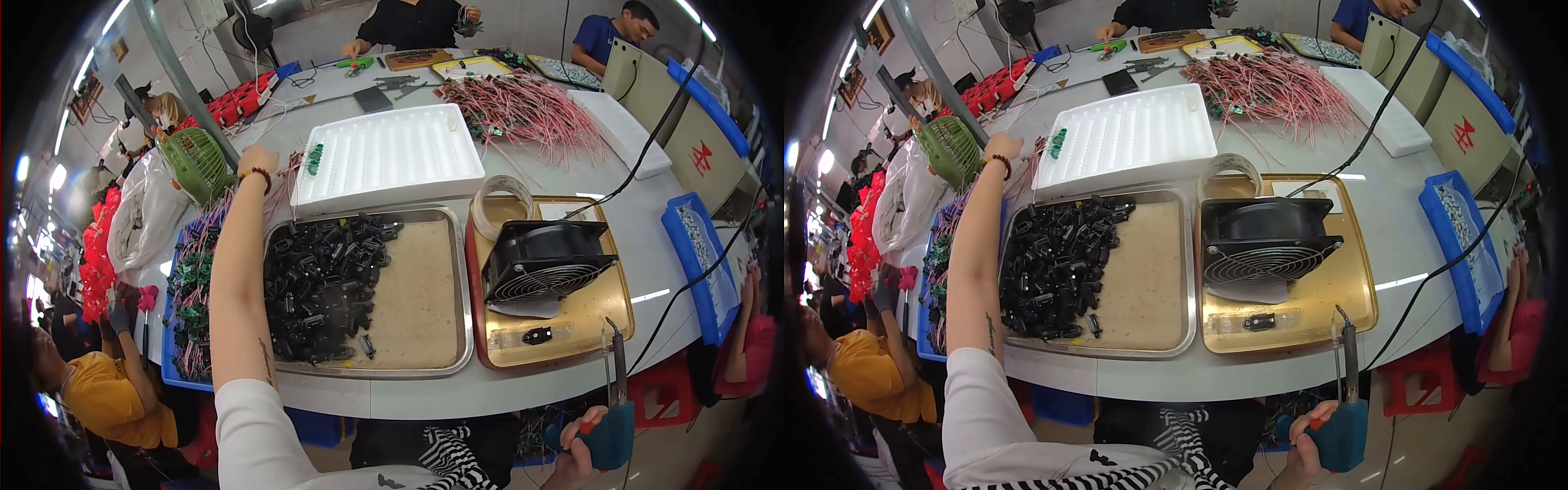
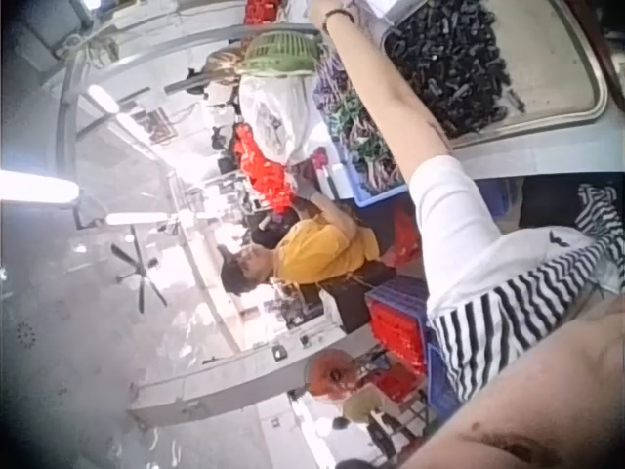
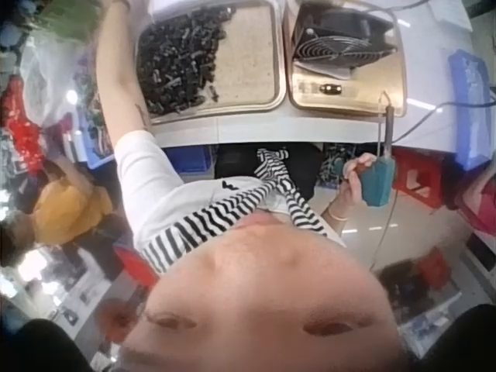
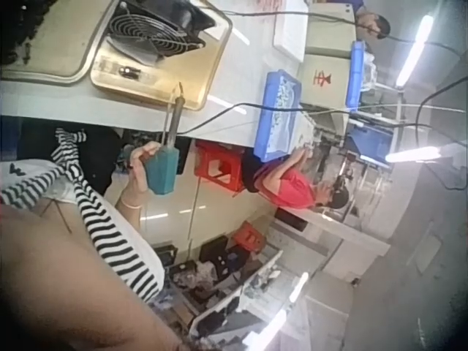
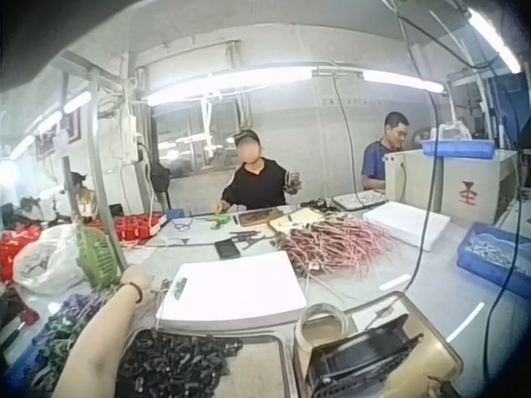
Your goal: The person solders wires and components onto small circuit boards using a soldering iron.
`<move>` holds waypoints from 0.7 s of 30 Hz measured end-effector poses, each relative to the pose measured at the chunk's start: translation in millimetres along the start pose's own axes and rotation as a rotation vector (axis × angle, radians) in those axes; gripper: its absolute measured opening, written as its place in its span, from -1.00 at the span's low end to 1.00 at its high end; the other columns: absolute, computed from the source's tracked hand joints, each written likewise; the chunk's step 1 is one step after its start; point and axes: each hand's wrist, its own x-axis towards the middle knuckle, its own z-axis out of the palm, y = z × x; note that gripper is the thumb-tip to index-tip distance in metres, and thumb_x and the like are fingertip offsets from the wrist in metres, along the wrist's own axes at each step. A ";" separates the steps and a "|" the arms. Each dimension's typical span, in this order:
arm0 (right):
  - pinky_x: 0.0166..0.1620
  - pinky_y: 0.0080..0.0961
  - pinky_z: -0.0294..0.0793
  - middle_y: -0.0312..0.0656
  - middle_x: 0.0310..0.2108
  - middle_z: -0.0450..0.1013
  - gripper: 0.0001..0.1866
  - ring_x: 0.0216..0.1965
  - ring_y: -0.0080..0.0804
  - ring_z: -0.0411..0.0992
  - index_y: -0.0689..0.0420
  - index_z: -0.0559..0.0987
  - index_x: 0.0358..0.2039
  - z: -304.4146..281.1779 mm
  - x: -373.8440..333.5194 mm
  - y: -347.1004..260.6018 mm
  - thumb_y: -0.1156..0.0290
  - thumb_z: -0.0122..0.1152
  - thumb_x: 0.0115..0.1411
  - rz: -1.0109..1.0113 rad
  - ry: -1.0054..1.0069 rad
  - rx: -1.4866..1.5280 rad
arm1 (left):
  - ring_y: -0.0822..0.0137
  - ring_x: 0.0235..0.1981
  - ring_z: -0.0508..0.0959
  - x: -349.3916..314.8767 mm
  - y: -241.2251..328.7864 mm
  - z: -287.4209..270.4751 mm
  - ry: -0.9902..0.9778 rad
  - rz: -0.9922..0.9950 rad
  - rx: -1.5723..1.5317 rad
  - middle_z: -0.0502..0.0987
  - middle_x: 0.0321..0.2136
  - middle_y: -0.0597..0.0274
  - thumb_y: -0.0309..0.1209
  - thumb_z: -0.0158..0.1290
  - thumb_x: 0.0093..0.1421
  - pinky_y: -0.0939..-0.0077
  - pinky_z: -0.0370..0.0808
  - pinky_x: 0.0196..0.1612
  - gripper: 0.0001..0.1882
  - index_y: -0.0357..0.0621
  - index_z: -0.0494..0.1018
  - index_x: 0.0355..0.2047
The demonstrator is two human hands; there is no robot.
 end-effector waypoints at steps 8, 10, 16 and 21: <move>-0.64 -0.66 0.18 -0.15 -0.31 0.23 -0.49 -0.72 -0.57 0.22 0.21 0.24 -0.24 2.1 -0.2 2.1 0.47 0.28 -0.20 0.007 0.008 -0.023 | -0.05 -0.03 0.50 -5.6 17.6 -30.8 0.001 -0.037 -0.120 0.45 -0.04 -0.18 -0.20 0.05 0.05 0.12 0.48 -0.06 -0.51 -0.27 0.47 -0.07; -0.64 -0.65 0.19 -0.15 -0.30 0.23 -0.49 -0.71 -0.56 0.23 0.21 0.24 -0.24 2.2 -0.9 0.6 0.47 0.28 -0.20 0.014 -0.005 -0.025 | -0.02 -0.08 0.54 -12.5 22.4 -29.8 0.079 0.141 0.257 0.51 -0.11 -0.13 -0.27 0.05 0.04 0.15 0.52 -0.13 -0.64 -0.18 0.55 -0.19; -0.62 -0.64 0.22 -0.16 -0.30 0.22 -0.50 -0.71 -0.56 0.22 0.21 0.25 -0.24 -0.5 -2.1 0.6 0.47 0.28 -0.20 0.004 -0.006 -0.030 | 0.03 -0.23 0.60 -43.3 50.1 -28.6 0.194 0.202 0.176 0.59 -0.31 0.00 -0.29 0.05 0.01 0.19 0.54 -0.22 -0.70 -0.20 0.58 -0.31; -0.61 -0.63 0.23 -0.16 -0.30 0.22 -0.50 -0.70 -0.55 0.23 0.20 0.24 -0.24 -3.8 -5.2 -2.9 0.47 0.27 -0.20 0.012 0.011 -0.041 | 0.04 -0.32 0.59 -45.8 62.5 -30.2 0.082 0.517 -0.010 0.59 -0.38 0.02 -0.37 0.11 -0.08 0.26 0.53 -0.23 -0.76 -0.17 0.59 -0.38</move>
